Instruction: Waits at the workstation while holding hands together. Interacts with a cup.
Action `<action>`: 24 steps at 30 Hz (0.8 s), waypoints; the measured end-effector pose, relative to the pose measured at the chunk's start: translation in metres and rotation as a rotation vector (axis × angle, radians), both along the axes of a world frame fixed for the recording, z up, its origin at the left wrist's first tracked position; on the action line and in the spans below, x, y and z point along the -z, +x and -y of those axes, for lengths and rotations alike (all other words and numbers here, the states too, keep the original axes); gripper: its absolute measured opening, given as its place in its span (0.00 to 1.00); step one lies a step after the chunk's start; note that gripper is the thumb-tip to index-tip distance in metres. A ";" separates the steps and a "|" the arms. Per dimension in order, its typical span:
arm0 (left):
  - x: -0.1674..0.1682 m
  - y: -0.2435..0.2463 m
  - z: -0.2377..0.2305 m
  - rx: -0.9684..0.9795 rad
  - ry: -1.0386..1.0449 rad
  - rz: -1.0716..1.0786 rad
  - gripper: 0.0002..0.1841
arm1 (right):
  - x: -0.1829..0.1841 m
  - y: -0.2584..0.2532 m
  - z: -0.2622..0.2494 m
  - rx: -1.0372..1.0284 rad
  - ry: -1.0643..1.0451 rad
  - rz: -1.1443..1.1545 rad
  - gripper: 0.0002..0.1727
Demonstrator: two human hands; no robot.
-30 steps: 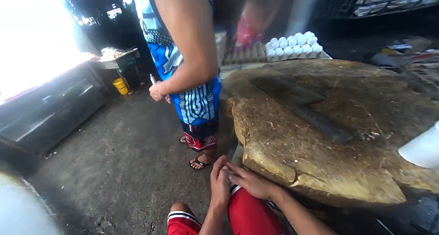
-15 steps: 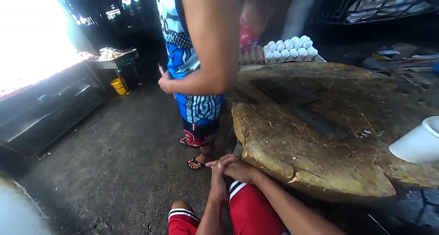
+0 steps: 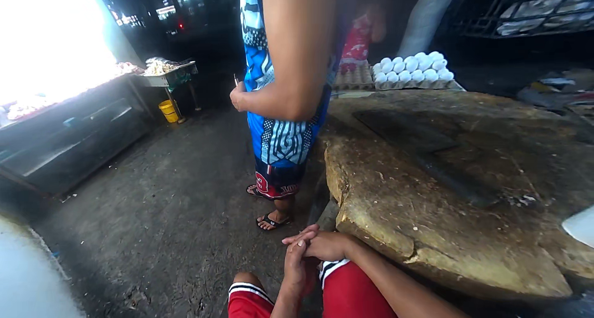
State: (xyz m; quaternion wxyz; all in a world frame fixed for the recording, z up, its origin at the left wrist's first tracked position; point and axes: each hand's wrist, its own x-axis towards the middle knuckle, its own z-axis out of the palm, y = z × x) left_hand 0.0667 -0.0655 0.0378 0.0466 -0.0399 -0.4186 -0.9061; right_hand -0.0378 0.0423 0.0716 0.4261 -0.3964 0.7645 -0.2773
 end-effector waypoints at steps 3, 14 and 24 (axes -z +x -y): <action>-0.006 0.000 0.001 0.061 0.088 0.022 0.28 | 0.013 -0.002 0.001 0.009 -0.001 -0.057 0.28; 0.019 0.019 0.001 0.338 0.387 -0.048 0.25 | -0.054 0.029 -0.012 -0.065 0.187 0.058 0.39; 0.002 -0.010 -0.002 0.390 0.375 -0.119 0.18 | -0.057 0.034 -0.021 0.177 0.183 -0.138 0.42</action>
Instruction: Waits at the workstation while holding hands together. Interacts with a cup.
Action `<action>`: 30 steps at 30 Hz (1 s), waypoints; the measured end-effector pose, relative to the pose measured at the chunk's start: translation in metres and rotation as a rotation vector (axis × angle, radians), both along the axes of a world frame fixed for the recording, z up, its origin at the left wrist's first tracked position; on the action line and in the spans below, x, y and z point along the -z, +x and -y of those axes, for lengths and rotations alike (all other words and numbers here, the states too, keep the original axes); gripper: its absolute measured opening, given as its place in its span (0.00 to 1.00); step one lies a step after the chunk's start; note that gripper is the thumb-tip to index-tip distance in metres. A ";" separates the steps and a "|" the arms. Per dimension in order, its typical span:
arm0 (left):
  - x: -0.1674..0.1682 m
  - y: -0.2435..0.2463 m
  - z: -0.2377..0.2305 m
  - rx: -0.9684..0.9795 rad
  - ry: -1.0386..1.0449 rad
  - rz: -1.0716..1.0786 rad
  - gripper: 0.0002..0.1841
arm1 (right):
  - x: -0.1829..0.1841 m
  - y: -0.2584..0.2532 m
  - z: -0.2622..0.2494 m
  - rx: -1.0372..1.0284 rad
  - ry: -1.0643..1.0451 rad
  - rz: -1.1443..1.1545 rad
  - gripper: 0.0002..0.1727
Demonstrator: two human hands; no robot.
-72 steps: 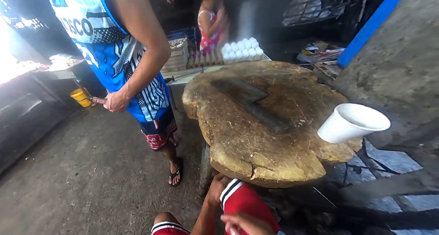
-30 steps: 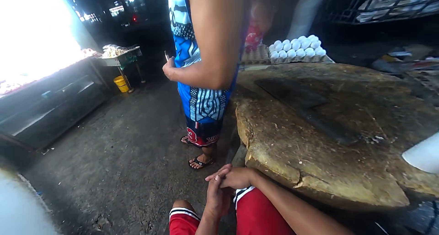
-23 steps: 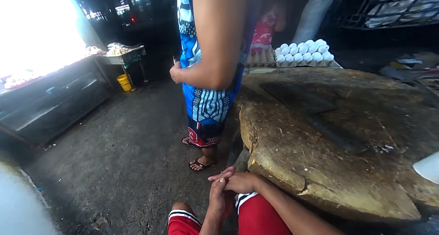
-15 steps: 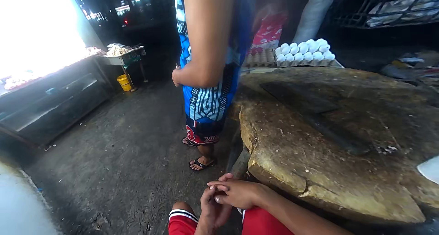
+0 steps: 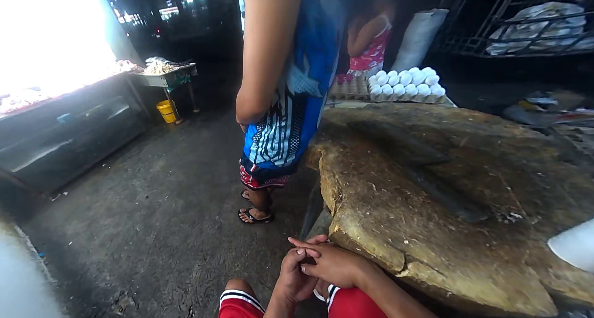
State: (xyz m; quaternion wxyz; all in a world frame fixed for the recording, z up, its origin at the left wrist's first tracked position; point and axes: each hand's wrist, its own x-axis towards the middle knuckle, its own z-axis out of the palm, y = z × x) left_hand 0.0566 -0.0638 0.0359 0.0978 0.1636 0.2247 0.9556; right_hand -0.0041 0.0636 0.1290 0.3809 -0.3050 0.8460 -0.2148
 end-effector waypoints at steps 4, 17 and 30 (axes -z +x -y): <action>-0.089 0.023 -0.022 -0.272 -0.292 0.542 0.15 | -0.028 0.010 0.000 0.092 -0.027 0.070 0.41; 0.011 0.002 -0.002 -0.015 -0.025 -0.029 0.20 | 0.004 -0.002 -0.008 -0.060 -0.055 0.032 0.43; -0.034 0.020 -0.007 -0.113 -0.175 0.074 0.17 | 0.033 -0.014 -0.019 -0.083 -0.193 0.067 0.42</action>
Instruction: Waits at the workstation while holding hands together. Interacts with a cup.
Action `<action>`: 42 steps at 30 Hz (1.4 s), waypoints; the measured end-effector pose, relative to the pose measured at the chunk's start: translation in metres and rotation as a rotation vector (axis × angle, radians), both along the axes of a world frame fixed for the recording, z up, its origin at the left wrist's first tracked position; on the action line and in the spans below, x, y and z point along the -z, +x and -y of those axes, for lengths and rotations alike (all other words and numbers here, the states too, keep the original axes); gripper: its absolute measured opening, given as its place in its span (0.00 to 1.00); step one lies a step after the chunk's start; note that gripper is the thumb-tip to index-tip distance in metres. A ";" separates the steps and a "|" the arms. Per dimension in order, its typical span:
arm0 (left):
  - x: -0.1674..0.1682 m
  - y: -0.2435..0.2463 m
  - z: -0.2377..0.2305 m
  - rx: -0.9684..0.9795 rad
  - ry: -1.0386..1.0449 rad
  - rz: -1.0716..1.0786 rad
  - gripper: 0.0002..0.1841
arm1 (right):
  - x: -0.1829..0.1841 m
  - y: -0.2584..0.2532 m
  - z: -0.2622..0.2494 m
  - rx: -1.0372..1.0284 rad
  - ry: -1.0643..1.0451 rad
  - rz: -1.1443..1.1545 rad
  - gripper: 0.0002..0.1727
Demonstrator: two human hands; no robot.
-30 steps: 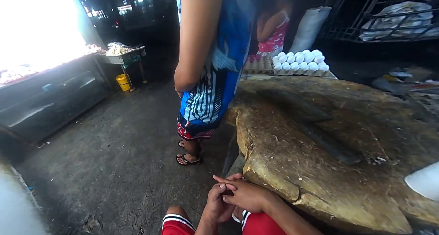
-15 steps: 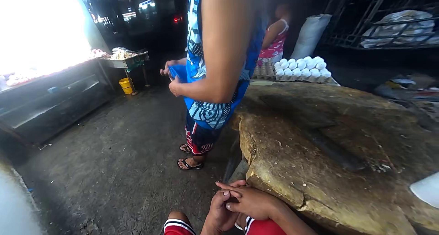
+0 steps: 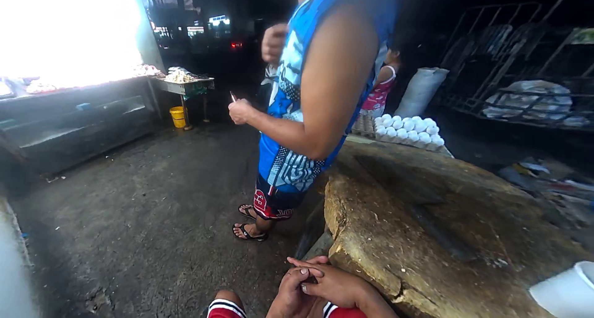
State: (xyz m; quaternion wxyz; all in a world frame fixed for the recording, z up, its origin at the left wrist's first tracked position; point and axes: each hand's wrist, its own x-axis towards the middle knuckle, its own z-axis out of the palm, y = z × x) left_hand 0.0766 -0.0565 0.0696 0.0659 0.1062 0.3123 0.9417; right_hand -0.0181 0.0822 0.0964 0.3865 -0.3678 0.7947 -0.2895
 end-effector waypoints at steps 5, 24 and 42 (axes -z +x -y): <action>0.005 0.006 -0.004 -0.086 -0.057 0.065 0.17 | -0.031 0.020 0.009 0.044 -0.050 0.048 0.39; 0.029 0.004 0.001 -0.020 0.009 -0.025 0.20 | -0.024 0.014 0.008 0.027 0.016 0.072 0.37; 0.013 0.010 0.002 -0.062 -0.086 0.010 0.19 | -0.017 0.016 0.008 0.032 0.001 0.083 0.40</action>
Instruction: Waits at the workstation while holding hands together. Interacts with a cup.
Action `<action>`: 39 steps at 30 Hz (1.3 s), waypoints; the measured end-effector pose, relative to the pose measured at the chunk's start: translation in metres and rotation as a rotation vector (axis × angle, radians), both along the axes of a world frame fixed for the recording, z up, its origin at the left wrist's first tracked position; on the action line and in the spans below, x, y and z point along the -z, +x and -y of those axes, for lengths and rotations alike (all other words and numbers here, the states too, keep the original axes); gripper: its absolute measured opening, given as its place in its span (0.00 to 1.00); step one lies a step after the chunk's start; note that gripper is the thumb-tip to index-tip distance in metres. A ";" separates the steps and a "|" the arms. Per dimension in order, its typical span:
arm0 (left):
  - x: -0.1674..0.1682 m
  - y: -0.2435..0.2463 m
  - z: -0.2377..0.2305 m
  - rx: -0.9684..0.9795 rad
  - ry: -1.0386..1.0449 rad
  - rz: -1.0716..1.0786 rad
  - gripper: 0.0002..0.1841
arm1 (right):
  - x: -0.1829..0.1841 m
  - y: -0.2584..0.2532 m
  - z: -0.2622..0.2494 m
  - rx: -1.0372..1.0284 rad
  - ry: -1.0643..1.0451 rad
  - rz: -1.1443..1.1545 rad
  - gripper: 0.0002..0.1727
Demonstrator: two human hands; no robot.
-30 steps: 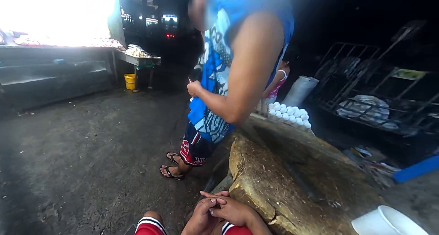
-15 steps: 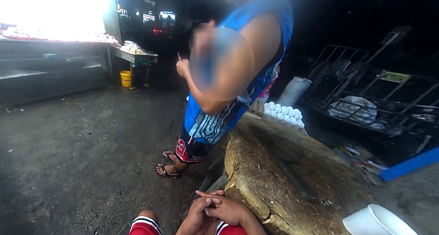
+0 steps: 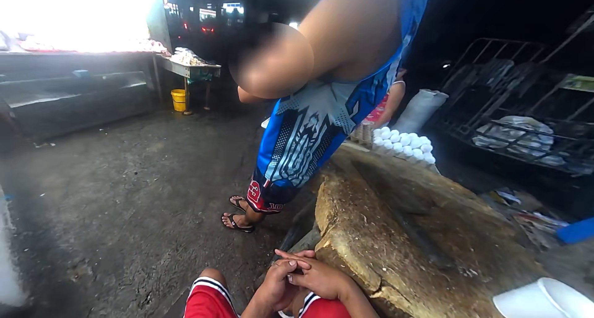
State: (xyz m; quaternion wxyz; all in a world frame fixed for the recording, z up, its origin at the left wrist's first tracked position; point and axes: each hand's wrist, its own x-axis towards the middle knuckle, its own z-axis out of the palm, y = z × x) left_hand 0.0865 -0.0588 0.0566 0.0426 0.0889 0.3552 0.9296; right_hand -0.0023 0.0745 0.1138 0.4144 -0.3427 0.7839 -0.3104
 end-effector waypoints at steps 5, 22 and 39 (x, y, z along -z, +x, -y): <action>-0.012 0.004 0.004 0.009 -0.001 -0.029 0.18 | 0.009 -0.003 -0.003 -0.011 -0.023 0.011 0.40; 0.002 -0.007 0.003 0.008 -0.026 0.027 0.16 | -0.012 0.000 0.002 -0.043 0.037 -0.101 0.41; -0.001 -0.010 0.000 0.013 0.024 0.029 0.14 | -0.013 -0.001 0.000 -0.012 0.086 -0.082 0.41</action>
